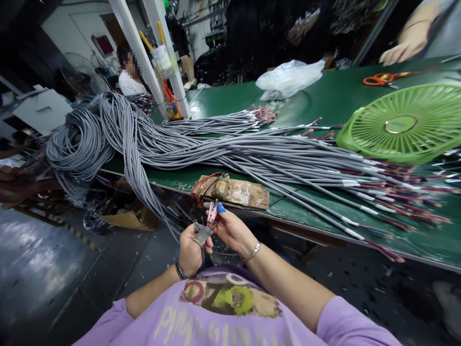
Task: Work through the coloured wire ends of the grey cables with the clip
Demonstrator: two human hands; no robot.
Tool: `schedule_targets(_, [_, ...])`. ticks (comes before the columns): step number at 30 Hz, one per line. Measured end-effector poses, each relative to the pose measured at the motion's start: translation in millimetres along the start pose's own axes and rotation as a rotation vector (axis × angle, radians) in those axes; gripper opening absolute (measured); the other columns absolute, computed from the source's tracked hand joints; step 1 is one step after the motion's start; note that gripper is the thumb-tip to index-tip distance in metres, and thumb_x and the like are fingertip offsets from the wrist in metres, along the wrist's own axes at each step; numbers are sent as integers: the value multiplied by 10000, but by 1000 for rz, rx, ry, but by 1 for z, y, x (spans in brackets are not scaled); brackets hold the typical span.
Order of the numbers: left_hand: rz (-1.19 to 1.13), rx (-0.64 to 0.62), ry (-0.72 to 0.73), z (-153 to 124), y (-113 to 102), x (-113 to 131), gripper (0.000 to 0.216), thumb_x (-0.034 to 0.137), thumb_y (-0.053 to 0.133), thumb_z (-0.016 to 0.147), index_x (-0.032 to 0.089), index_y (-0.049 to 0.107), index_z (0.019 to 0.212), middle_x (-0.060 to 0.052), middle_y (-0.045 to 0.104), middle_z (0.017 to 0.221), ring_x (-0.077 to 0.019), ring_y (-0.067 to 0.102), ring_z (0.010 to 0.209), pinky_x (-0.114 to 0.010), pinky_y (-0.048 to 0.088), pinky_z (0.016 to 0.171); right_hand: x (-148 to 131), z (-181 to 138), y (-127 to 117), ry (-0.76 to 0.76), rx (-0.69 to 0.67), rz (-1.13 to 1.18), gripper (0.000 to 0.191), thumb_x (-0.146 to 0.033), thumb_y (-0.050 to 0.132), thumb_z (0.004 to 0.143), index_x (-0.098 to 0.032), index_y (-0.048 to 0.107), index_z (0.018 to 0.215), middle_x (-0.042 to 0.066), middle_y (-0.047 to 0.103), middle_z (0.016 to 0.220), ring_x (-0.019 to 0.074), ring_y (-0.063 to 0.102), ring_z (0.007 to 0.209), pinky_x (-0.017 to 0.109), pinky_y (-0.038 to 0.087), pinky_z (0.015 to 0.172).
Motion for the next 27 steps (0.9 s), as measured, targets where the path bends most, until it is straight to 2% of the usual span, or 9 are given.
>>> schedule_targets(7, [-6,21,5,-3,-8,2,336,476,654,723,154,560,733,29,585,485,-65,472,338,-162,362,345,7,-8,1,69,-80,-10,361,-556,606,767,-197,637,769,24,655,764,118,576,652,231,472,582])
schedule_targets(10, [33,25,-25,-8,-12,-1,355,498,662,711,157,568,742,31,580,480,-67,471,345,-169,376,356,15,-14,-4,148,-119,-154,419,-590,600,750,-172,632,751,41,642,756,117,575,635,231,476,566])
schedule_targets(13, [108,-21,-42,-14,-11,-1,369,516,658,709,159,573,741,24,584,488,-73,490,371,-174,404,381,16,-19,-3,181,-161,-351,405,-544,693,683,-148,644,758,26,622,706,99,539,575,223,455,541])
schedule_targets(17, [210,-135,-101,-18,-2,-5,334,468,708,670,164,572,688,14,589,466,-99,523,381,-205,446,419,4,-23,12,77,-263,-675,319,-421,767,632,-139,629,683,-15,587,604,88,484,534,229,416,549])
schedule_targets(22, [336,-318,-201,-18,9,-16,241,373,711,667,157,606,659,-6,613,477,-138,576,418,-242,477,458,-5,-27,26,-81,-354,-986,302,-417,723,673,-146,608,604,-27,554,564,95,447,533,220,373,518])
schedule_targets(24, [359,-324,-221,-16,6,-18,226,355,699,673,154,597,653,-6,611,470,-137,574,411,-232,465,438,-5,-29,22,-95,-343,-984,302,-435,699,698,-148,622,644,-18,571,595,104,465,558,228,388,546])
schedule_targets(27, [277,-226,-210,-12,-4,-15,239,371,678,691,154,578,689,3,606,469,-128,567,404,-223,460,425,-8,-29,4,-114,-211,-892,350,-497,645,737,-149,625,709,-3,583,641,106,484,586,231,392,570])
Point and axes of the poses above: each hand's wrist, its own z-axis towards the middle knuckle, its own y-axis out of the palm, x = y × z, the point moved 10 cm from there along z, towards the middle knuckle
